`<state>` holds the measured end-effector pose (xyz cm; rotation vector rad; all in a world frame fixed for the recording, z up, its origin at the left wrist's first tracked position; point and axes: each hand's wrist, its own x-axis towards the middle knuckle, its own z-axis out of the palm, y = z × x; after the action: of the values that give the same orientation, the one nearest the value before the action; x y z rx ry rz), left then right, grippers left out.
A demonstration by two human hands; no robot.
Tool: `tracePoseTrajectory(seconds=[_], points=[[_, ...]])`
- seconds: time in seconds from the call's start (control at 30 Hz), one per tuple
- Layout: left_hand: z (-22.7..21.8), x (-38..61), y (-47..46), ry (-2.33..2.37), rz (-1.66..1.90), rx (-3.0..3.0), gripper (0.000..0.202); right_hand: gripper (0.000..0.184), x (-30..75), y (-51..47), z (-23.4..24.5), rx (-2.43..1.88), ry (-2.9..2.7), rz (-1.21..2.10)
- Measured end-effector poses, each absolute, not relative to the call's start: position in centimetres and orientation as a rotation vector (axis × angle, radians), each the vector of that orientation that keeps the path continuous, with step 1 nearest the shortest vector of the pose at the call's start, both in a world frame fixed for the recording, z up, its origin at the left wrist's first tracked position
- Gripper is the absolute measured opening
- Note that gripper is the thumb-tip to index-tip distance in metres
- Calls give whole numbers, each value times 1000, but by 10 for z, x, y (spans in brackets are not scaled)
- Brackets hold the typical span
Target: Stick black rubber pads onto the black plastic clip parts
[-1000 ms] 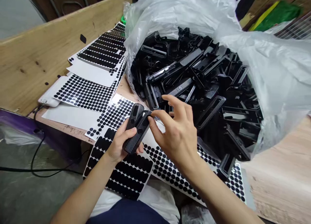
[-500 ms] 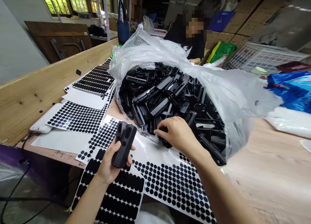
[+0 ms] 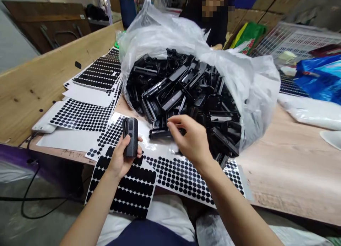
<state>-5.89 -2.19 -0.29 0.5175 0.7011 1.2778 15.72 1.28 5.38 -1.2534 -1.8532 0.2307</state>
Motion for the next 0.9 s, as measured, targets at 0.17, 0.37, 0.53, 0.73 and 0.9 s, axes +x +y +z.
tracePoseTrajectory(seconds=[0.17,0.37,0.53,0.73,0.9], points=[[-4,-60,-21,677,1263,449,49,19,156,-11,12,-1105,-2368,-216],[-4,-60,-21,649,1275,443,45,20,158,13,2,-1174,-2371,-391],[-8,-61,-21,651,1262,433,45,20,150,7,17,-1306,-2158,-124],[-6,-59,-21,666,1275,368,42,21,131,-11,7,-1307,-2421,147],[-2,-59,-22,670,1322,319,45,24,132,-10,10,-1469,-1858,746]])
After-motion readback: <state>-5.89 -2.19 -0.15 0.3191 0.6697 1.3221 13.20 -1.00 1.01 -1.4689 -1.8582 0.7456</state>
